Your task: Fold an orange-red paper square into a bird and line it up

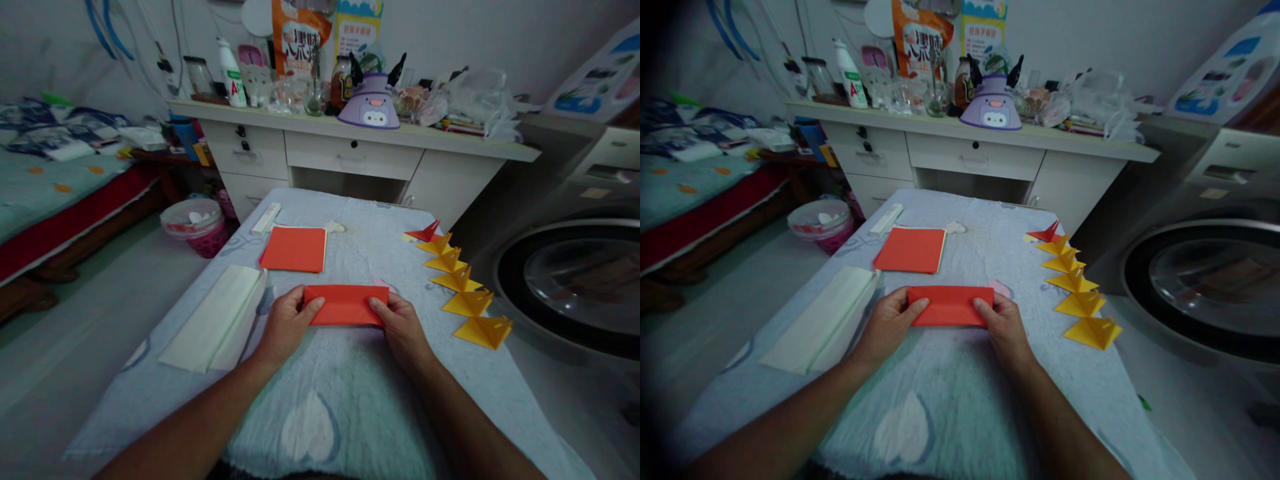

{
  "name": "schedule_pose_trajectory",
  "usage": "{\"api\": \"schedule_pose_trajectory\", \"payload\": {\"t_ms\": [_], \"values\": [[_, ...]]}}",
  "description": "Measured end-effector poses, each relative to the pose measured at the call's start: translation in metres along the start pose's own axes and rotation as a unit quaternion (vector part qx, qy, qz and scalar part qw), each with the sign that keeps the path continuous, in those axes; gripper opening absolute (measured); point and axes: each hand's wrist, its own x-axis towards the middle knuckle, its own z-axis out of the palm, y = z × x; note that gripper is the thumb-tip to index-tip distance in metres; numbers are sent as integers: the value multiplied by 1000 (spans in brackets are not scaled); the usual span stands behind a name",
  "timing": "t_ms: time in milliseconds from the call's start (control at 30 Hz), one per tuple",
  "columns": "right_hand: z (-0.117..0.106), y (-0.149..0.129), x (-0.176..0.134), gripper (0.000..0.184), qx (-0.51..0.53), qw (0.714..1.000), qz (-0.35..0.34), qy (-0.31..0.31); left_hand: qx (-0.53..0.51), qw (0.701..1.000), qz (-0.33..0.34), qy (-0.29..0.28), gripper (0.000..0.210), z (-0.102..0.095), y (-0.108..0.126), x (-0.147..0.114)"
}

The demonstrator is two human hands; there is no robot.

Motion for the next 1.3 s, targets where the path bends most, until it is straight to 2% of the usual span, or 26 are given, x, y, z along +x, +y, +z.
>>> {"api": "schedule_pose_trajectory", "payload": {"t_ms": [100,300,433,600,767,900,1100,1300], "values": [[0,-1,-1,25,14,1000,-10,-17,-3,1000,3,5,20,0,1,1],[2,-4,-3,40,59,994,-22,-86,-55,998,-5,24,20,-1,6,1],[4,-3,-4,39,38,997,-24,-67,-54,998,-4,14,18,0,5,0],[5,-4,-5,53,54,997,-54,-34,-43,999,10,24,17,1,4,1],[0,-3,-4,22,-3,994,-86,-70,-35,999,16,28,19,1,2,2],[-4,-3,-3,10,-82,986,-103,-103,-22,999,23,22,20,0,1,3],[-3,-9,-4,20,-114,984,-97,-96,9,999,33,30,19,0,2,2],[-10,-6,-3,19,-8,996,-48,-68,26,998,37,46,18,-2,7,1]]}}
